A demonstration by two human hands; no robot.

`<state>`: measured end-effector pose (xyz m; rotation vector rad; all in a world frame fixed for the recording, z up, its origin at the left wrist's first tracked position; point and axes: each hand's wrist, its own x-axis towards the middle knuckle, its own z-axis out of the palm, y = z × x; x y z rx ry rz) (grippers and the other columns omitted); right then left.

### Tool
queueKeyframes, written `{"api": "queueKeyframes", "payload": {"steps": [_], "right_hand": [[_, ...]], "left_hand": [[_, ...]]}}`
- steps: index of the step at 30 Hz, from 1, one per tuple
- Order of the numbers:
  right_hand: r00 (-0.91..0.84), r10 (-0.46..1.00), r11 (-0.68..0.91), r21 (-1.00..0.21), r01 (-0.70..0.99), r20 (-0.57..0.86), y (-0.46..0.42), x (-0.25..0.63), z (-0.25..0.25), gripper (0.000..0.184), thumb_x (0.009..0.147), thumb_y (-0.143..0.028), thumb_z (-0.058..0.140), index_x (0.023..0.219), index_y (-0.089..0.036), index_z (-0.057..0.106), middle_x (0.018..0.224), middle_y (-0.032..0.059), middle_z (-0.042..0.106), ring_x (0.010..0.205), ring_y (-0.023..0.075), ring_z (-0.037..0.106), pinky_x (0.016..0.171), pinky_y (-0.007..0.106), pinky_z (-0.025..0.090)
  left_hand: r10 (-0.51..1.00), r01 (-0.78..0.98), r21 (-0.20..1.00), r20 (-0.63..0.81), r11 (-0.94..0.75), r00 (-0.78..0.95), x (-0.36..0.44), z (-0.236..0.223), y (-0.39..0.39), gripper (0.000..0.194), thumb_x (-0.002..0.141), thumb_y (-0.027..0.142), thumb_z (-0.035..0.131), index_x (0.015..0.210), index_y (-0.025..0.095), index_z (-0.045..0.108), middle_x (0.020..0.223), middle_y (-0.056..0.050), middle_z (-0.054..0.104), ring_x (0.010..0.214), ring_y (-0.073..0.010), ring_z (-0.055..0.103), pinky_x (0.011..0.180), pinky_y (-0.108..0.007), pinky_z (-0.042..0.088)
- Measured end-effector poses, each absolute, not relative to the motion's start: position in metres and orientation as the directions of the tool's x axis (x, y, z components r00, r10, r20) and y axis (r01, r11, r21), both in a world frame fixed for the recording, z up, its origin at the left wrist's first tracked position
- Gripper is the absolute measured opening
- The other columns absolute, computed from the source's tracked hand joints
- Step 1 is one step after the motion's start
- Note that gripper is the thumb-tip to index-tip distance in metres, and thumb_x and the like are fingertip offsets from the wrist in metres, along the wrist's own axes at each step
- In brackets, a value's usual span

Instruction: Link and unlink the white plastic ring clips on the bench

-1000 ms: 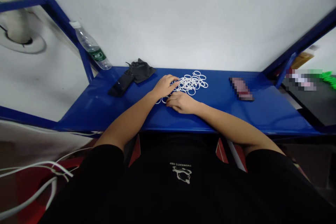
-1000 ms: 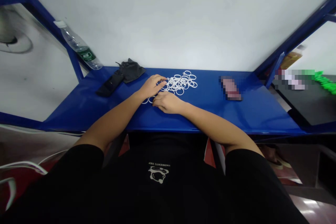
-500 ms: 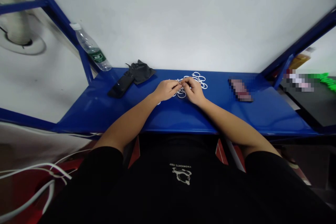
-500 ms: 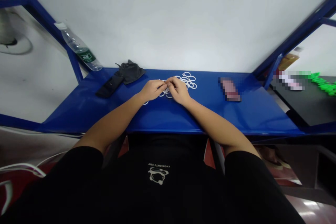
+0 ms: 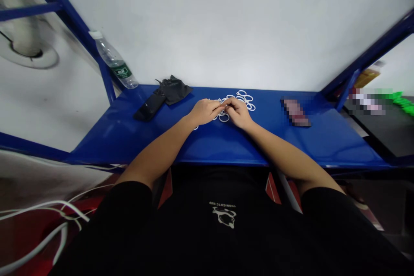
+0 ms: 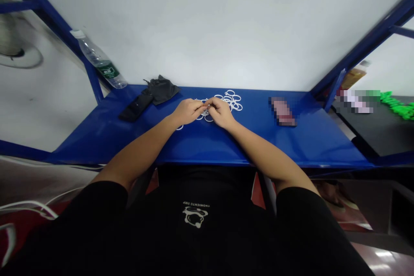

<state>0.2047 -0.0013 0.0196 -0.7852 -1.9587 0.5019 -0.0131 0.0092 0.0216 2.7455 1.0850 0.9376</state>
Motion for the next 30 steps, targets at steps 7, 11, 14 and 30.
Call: {"api": "queueKeyframes", "payload": {"steps": [7,11,14,30], "right_hand": [[-0.356,0.706,0.707,-0.637,0.307,0.612,0.0,0.205,0.019,0.018,0.09,-0.02,0.054,0.091,-0.025,0.071,0.089,0.0031,0.076,0.08,0.0218,0.067,0.082,0.038,0.055],[-0.367,0.718,0.694,-0.645,0.32,0.591,0.001,0.204,0.019,0.017,0.087,-0.02,0.053,0.086,-0.025,0.07,0.086,0.0027,0.075,0.079,0.0218,0.067,0.082,0.037,0.055],[-0.375,0.709,0.704,-0.635,0.318,0.597,0.002,0.203,0.018,0.018,0.087,-0.02,0.052,0.082,-0.025,0.068,0.084,0.0029,0.074,0.078,0.0213,0.066,0.082,0.037,0.054],[-0.409,0.641,0.764,-0.49,0.419,0.65,0.015,0.211,0.009,0.028,0.09,-0.016,0.047,0.097,-0.025,0.072,0.097,0.0063,0.077,0.095,0.0257,0.071,0.091,0.044,0.055]], "left_hand": [[0.66,0.612,0.278,0.475,-0.74,0.582,-0.015,0.028,0.006,0.038,0.114,0.038,0.053,0.089,0.021,0.074,0.083,-0.005,0.077,0.08,-0.02,0.071,0.072,-0.031,0.045],[0.669,0.602,0.299,0.418,-0.74,0.615,-0.012,0.033,0.003,0.035,0.113,0.037,0.056,0.087,0.021,0.074,0.081,-0.004,0.076,0.078,-0.0193,0.071,0.071,-0.031,0.044],[0.691,0.612,0.321,0.364,-0.722,0.624,-0.009,0.037,0.0,0.031,0.11,0.035,0.06,0.086,0.021,0.075,0.081,-0.004,0.076,0.077,-0.0193,0.07,0.07,-0.031,0.043],[0.913,0.909,0.365,-0.267,-0.202,0.31,-0.125,0.091,0.005,0.046,0.055,0.053,0.1,0.084,0.026,0.075,0.081,-0.002,0.077,0.076,-0.0235,0.069,0.065,-0.031,0.045]]}}
